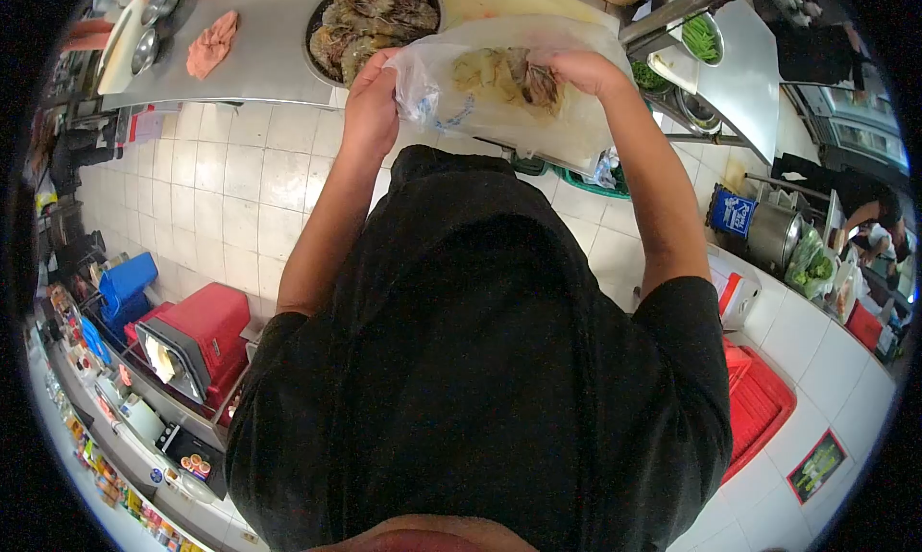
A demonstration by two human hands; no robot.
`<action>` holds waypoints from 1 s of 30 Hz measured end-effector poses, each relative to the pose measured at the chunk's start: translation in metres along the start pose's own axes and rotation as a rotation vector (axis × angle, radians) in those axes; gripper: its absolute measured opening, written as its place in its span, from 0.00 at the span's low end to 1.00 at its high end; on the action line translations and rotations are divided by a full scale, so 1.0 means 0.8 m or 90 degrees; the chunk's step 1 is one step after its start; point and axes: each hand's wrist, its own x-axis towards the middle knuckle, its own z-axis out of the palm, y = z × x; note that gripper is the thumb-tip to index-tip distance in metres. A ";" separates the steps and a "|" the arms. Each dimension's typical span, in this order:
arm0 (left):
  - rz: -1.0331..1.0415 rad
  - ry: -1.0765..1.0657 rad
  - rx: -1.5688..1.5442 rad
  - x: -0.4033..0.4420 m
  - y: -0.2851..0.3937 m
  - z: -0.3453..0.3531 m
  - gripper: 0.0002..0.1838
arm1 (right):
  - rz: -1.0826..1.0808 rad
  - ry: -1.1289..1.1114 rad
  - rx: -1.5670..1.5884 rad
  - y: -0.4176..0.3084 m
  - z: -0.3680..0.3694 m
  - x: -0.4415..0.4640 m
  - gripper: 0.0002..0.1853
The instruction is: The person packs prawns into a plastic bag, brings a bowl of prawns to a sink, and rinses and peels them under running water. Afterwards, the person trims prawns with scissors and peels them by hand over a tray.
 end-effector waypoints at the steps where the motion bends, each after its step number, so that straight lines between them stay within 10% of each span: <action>1: 0.000 0.005 -0.003 0.001 0.001 0.000 0.12 | 0.013 -0.035 -0.029 -0.005 -0.001 -0.007 0.26; 4: -0.004 0.023 -0.027 0.005 0.001 -0.004 0.12 | -0.339 0.009 0.039 -0.023 0.017 -0.037 0.26; 16: -0.063 0.009 -0.025 -0.004 -0.010 -0.034 0.12 | -0.382 0.068 0.083 -0.171 0.020 -0.077 0.21; 30: -0.092 -0.045 0.009 -0.016 0.015 -0.057 0.12 | -0.528 0.311 -0.397 -0.277 0.118 0.127 0.24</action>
